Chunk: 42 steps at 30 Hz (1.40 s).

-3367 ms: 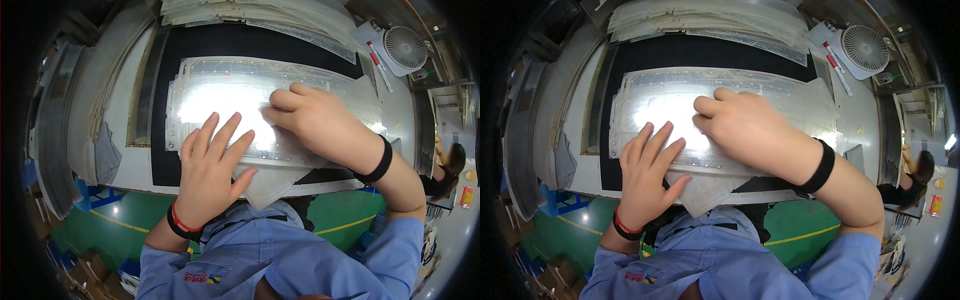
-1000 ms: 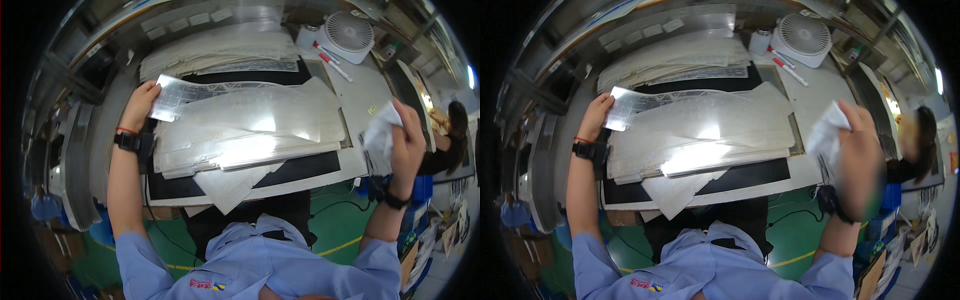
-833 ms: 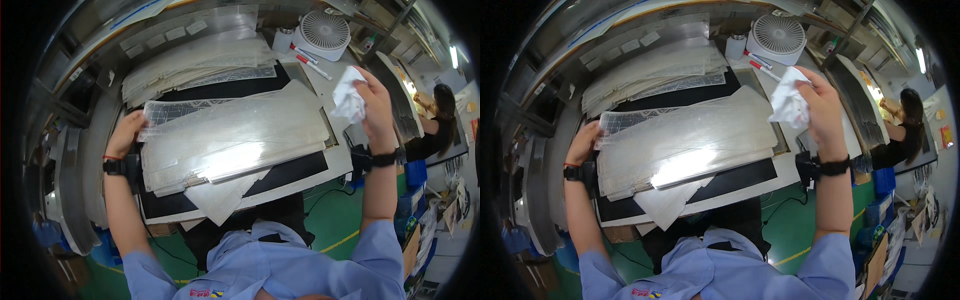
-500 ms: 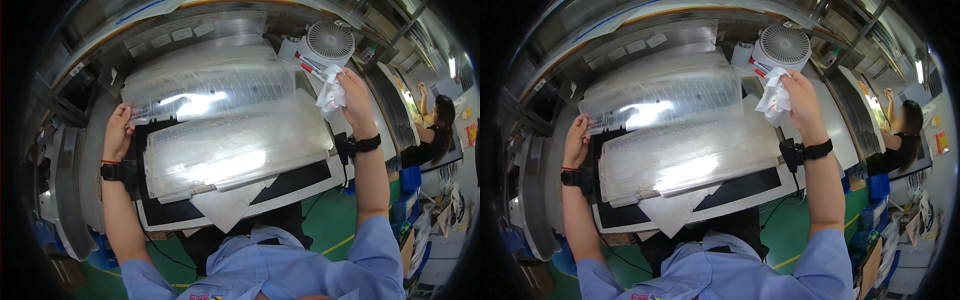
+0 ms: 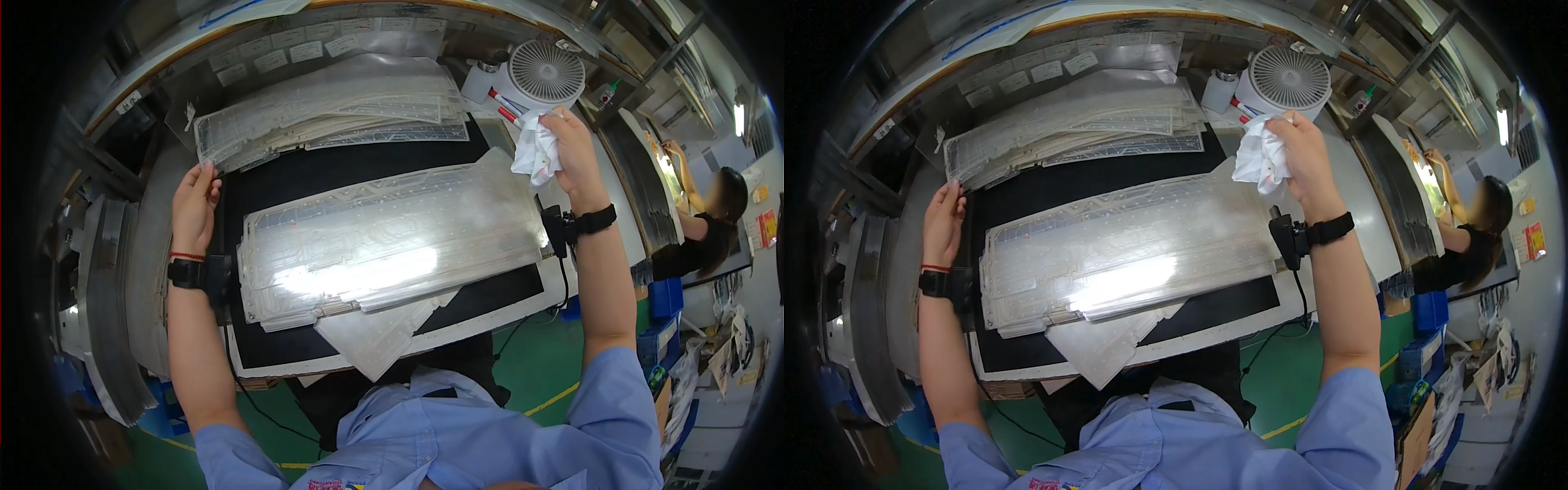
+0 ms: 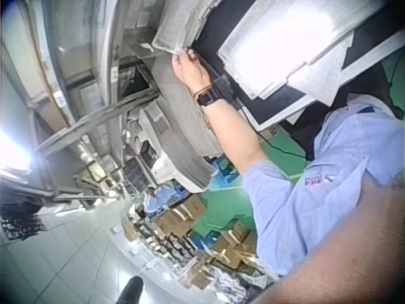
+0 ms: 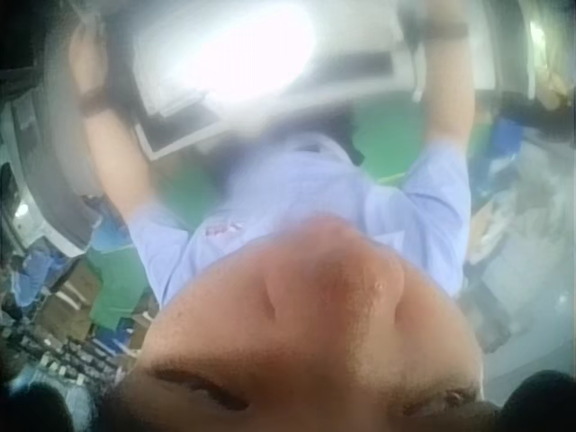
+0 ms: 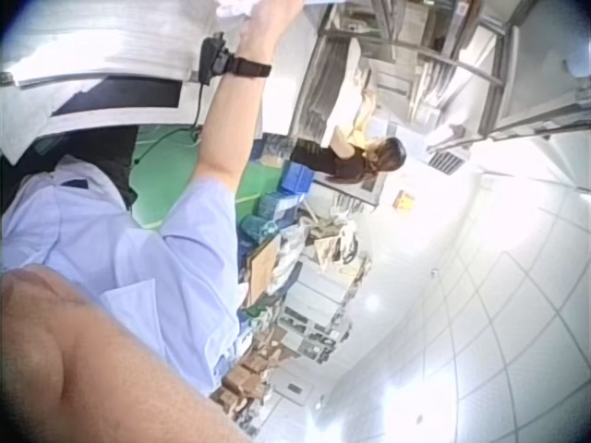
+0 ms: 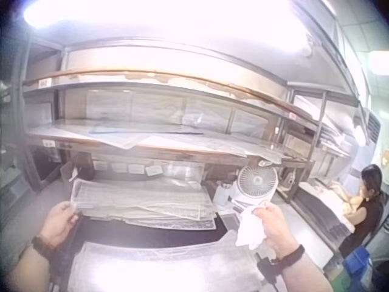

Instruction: Cleaning and inspecting thin transparent electronic circuit layers at a workstation.

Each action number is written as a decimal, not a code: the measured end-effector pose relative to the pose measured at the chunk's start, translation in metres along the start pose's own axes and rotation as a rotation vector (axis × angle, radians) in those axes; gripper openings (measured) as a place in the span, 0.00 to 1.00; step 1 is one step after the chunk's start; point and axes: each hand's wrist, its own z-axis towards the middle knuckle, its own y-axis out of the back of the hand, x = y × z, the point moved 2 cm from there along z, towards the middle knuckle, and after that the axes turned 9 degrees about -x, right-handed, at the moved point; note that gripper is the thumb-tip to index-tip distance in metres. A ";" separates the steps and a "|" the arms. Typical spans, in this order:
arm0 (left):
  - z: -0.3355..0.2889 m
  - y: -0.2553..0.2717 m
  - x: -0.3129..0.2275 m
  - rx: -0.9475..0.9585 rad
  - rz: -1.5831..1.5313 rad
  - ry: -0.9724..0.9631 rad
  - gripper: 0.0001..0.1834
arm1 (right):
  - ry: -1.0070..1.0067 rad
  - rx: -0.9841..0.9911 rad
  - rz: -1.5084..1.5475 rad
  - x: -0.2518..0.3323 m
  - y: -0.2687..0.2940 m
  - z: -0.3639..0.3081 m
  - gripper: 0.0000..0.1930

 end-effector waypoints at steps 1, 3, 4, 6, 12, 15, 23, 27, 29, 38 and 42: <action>-0.001 -0.004 -0.001 0.016 0.000 0.037 0.12 | -0.010 -0.008 -0.016 0.001 -0.002 -0.003 0.05; -0.003 -0.014 -0.004 0.050 -0.003 0.109 0.11 | -0.052 -0.006 -0.016 0.000 0.000 -0.006 0.06; -0.003 -0.016 -0.005 0.065 -0.019 0.113 0.11 | -0.084 0.004 0.001 -0.002 0.004 -0.006 0.07; -0.003 -0.017 -0.006 0.091 -0.049 0.121 0.12 | -0.137 -0.006 0.027 -0.001 0.004 -0.010 0.08; 0.009 0.003 0.001 0.231 -0.108 0.133 0.15 | -0.129 0.070 0.057 0.004 -0.010 -0.029 0.08; -0.041 -0.058 -0.043 0.037 -0.340 0.117 0.29 | -0.082 0.097 0.059 0.007 -0.014 -0.039 0.06; -0.005 -0.006 -0.009 0.132 -0.177 -0.027 0.29 | -0.074 0.124 0.020 -0.004 -0.008 -0.032 0.10; -0.011 -0.006 -0.014 0.098 -0.104 -0.018 0.19 | -0.025 0.077 -0.120 -0.006 -0.017 -0.029 0.10; -0.014 -0.008 -0.014 0.179 -0.070 0.032 0.17 | 0.031 0.083 -0.176 -0.009 -0.017 -0.018 0.09; -0.047 -0.024 -0.024 0.597 0.605 0.028 0.22 | 0.201 0.277 -0.609 -0.011 -0.047 -0.061 0.11; -0.051 -0.025 -0.026 0.624 0.646 0.018 0.15 | 0.182 0.344 -0.616 -0.014 -0.061 -0.086 0.12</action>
